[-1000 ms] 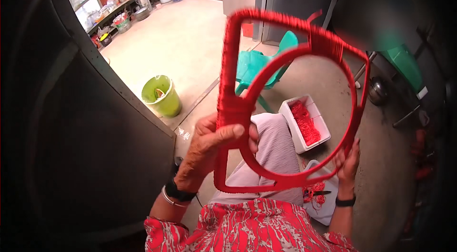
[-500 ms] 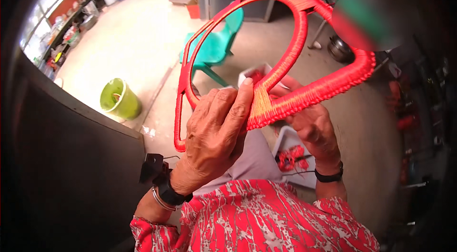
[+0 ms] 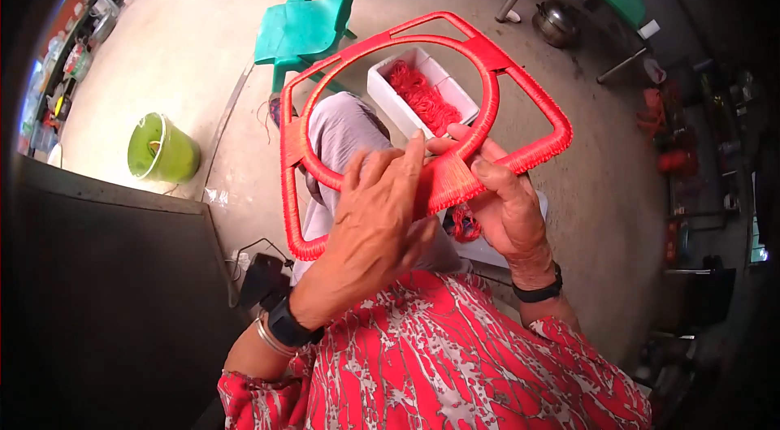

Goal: Manually weaving or wrapping a plastic furniture frame with red cord.

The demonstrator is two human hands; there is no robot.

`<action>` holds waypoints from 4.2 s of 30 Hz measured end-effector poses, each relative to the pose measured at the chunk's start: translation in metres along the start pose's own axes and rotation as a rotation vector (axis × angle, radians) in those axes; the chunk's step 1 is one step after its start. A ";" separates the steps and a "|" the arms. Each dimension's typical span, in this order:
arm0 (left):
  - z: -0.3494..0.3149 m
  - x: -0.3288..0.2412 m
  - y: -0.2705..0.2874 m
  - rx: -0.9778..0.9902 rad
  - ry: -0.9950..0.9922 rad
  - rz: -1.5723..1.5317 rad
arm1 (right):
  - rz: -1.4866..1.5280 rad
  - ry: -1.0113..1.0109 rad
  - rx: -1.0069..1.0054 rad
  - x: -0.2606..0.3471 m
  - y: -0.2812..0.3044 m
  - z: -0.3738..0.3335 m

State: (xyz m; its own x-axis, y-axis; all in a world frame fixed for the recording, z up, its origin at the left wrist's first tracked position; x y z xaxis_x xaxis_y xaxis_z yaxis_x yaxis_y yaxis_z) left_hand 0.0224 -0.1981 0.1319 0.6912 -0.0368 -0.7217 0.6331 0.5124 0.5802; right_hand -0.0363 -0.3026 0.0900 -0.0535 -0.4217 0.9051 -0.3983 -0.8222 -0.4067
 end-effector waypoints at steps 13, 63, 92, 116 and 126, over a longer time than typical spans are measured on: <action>-0.123 0.142 0.056 -0.827 0.741 -0.772 | -0.100 0.031 0.024 -0.011 0.024 -0.002; -0.169 0.137 0.071 -0.964 0.688 -1.279 | -0.148 -0.669 0.026 -0.111 0.024 -0.082; -0.196 0.140 0.069 -1.101 0.789 -1.255 | 0.096 -0.628 0.003 -0.105 0.013 -0.079; -0.215 0.161 0.040 -1.096 0.833 -1.381 | -0.220 -0.567 -0.058 -0.106 0.023 -0.071; -0.210 0.149 0.040 -1.101 0.792 -1.358 | -0.160 -0.566 -0.072 -0.111 0.021 -0.076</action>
State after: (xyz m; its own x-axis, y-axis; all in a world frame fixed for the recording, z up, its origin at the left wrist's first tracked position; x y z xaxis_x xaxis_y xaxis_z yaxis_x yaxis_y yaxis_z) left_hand 0.0774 -0.0030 -0.0320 -0.4983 -0.6415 -0.5833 -0.1553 0.7279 -0.6679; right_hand -0.1080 -0.2443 -0.0098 0.5009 -0.4493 0.7398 -0.4235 -0.8726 -0.2432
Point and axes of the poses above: each hand's wrist, its own z-axis towards the middle knuckle, its own y-axis out of the back of the hand, x = y × z, the point moved 10 cm from there along z, towards the middle knuckle, and after that the axes turned 6 degrees about -z, right-handed, at the moved point
